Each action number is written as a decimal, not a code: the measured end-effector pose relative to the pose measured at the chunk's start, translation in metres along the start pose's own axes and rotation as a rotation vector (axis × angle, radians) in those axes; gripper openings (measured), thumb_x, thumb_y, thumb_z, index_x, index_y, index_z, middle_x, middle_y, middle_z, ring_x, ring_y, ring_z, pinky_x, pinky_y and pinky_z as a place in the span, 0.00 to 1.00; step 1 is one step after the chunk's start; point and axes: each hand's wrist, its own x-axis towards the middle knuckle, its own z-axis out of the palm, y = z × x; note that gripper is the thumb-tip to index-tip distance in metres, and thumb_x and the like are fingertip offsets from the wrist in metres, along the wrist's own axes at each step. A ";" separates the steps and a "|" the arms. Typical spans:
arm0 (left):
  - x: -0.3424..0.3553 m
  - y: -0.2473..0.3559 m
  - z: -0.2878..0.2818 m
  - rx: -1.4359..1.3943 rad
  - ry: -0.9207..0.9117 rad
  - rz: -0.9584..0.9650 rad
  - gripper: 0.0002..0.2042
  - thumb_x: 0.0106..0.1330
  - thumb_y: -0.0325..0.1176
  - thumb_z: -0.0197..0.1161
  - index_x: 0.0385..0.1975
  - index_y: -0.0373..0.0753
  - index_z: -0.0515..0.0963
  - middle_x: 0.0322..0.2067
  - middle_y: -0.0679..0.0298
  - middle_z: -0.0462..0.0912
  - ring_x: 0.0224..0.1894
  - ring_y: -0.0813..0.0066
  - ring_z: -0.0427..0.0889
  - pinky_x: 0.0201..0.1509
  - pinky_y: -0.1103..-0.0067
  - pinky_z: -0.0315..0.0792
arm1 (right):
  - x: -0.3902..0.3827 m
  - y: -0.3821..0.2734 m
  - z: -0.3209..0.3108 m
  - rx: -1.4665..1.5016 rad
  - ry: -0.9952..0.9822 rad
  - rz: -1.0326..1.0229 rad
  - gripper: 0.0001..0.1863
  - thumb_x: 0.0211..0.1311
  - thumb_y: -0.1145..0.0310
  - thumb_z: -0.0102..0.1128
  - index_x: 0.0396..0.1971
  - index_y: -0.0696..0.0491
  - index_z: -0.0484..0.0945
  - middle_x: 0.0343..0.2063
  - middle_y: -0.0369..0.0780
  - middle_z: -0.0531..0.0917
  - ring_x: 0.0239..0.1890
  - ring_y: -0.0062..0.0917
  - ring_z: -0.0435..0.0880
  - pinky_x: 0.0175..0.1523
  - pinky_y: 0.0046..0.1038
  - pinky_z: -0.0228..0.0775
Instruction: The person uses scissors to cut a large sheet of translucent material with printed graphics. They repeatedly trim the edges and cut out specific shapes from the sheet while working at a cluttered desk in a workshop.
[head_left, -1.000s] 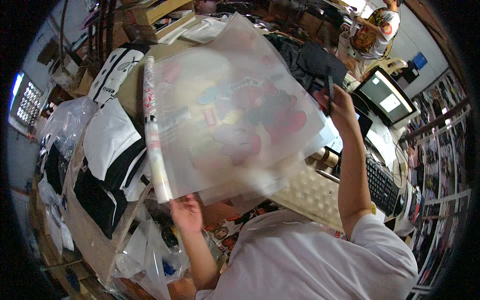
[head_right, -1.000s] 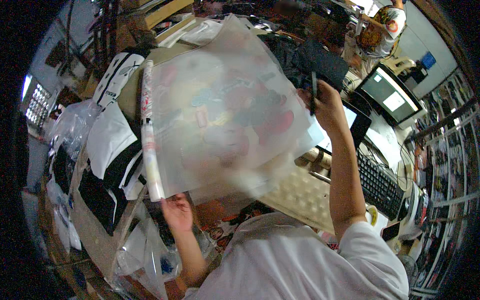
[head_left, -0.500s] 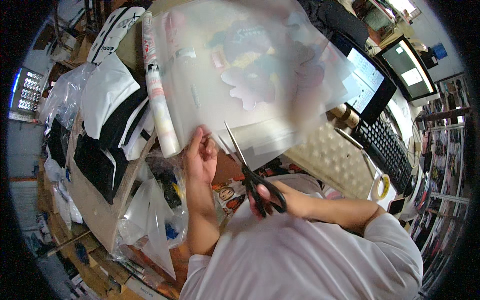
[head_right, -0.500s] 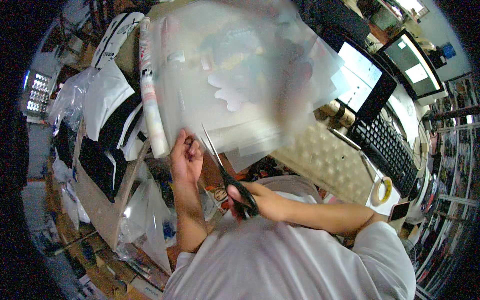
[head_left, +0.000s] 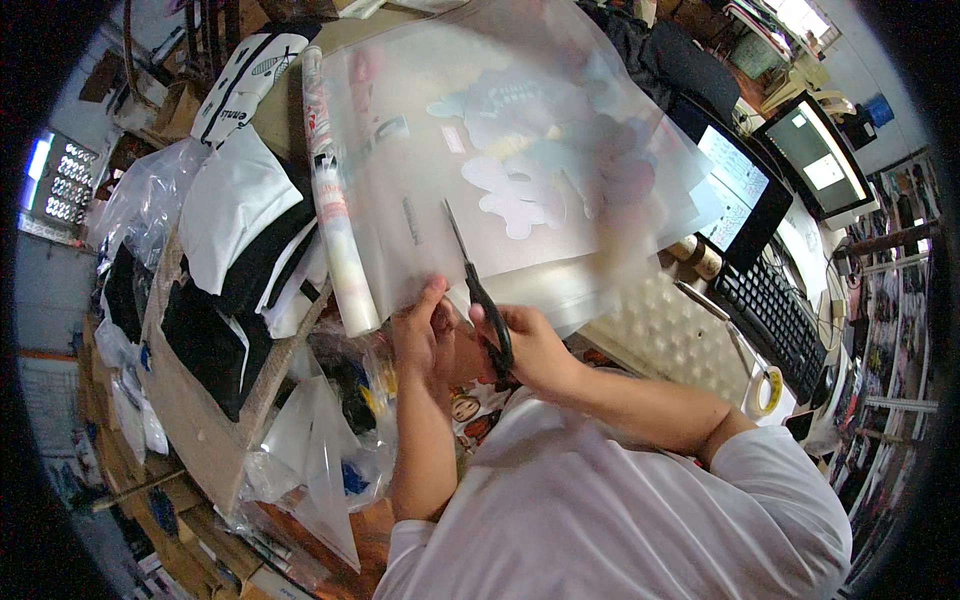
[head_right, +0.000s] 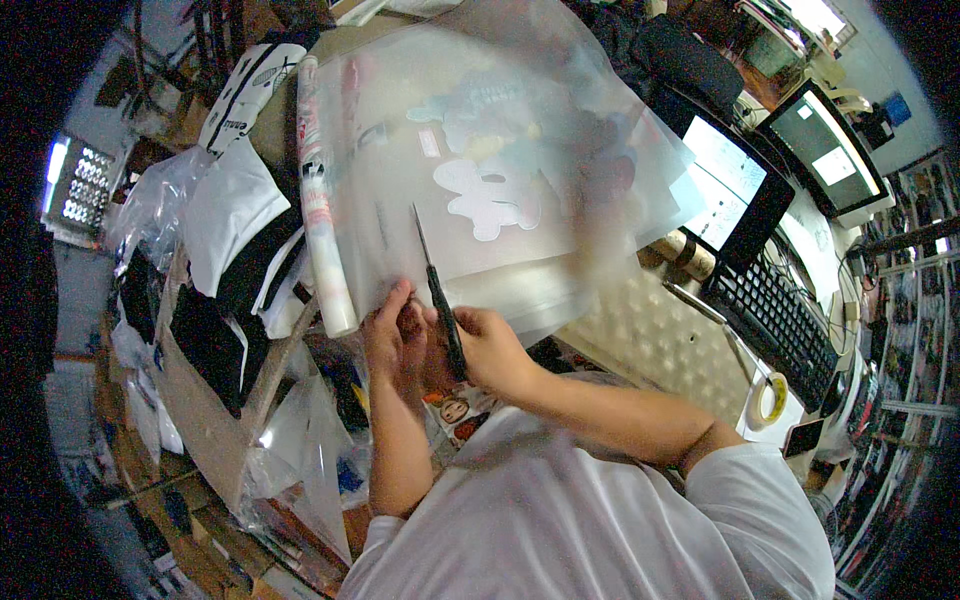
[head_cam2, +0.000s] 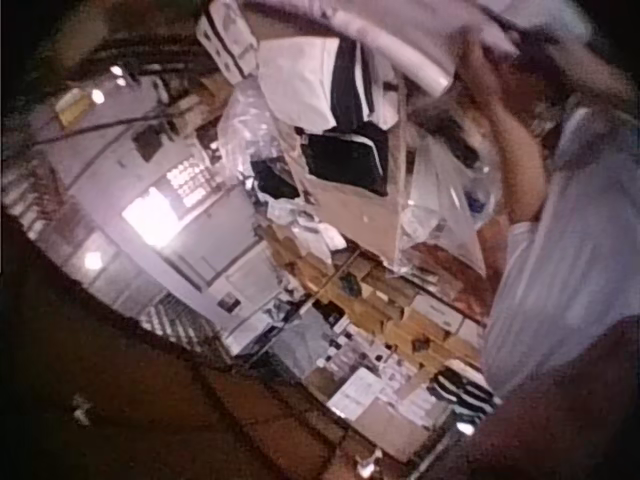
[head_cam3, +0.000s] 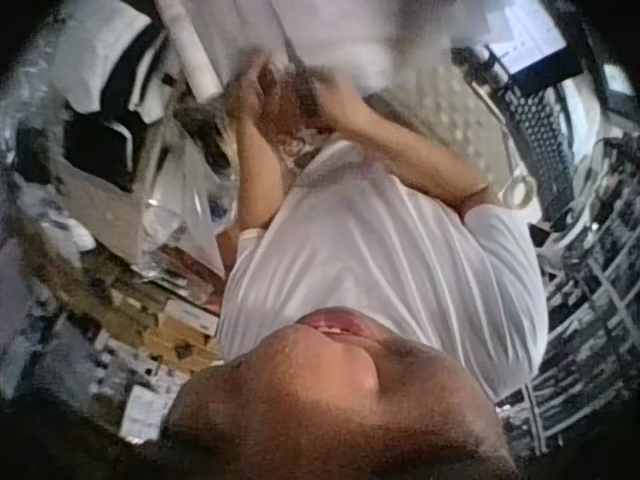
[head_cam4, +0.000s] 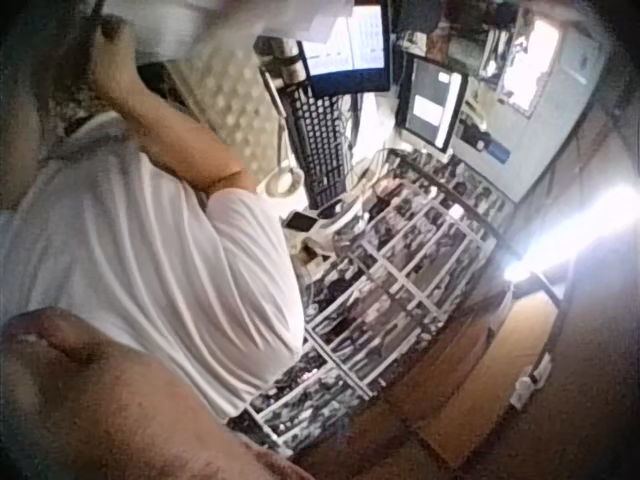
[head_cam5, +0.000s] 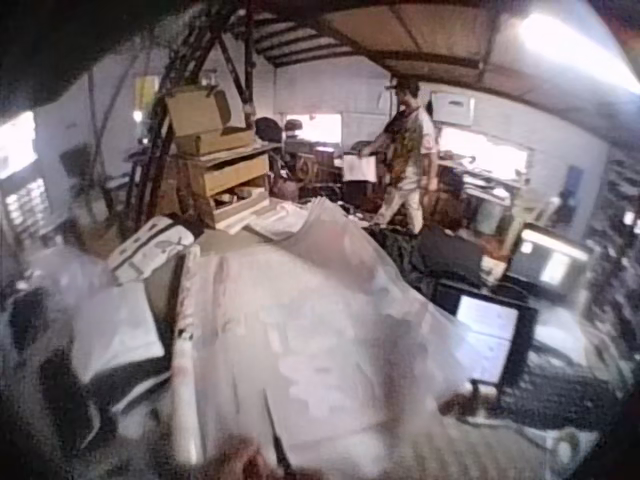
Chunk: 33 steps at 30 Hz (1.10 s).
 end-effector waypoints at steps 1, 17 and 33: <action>-0.001 0.003 0.003 0.043 0.034 -0.023 0.06 0.54 0.28 0.63 0.28 0.37 0.74 0.24 0.69 0.76 0.24 0.79 0.75 0.23 0.88 0.70 | 0.012 -0.007 0.000 -0.007 0.013 0.024 0.21 0.60 0.50 0.49 0.22 0.55 0.69 0.14 0.33 0.70 0.15 0.16 0.70 0.19 0.19 0.60; 0.003 -0.014 -0.029 -0.227 -0.065 -0.023 0.07 0.55 0.26 0.59 0.33 0.40 0.69 0.23 0.68 0.71 0.15 0.84 0.60 0.17 0.87 0.55 | 0.245 -0.135 0.002 -0.253 0.180 -0.103 0.27 0.53 0.45 0.55 0.09 0.53 0.66 0.09 0.35 0.68 0.11 0.19 0.64 0.16 0.23 0.52; -0.050 0.020 -0.020 -0.070 -0.065 -0.194 0.12 0.56 0.26 0.56 0.37 0.41 0.62 0.28 0.69 0.65 0.24 0.78 0.66 0.35 0.78 0.64 | 0.348 -0.213 -0.051 -0.370 0.340 -0.487 0.20 0.56 0.54 0.56 0.20 0.59 0.74 0.12 0.36 0.73 0.11 0.20 0.71 0.17 0.23 0.59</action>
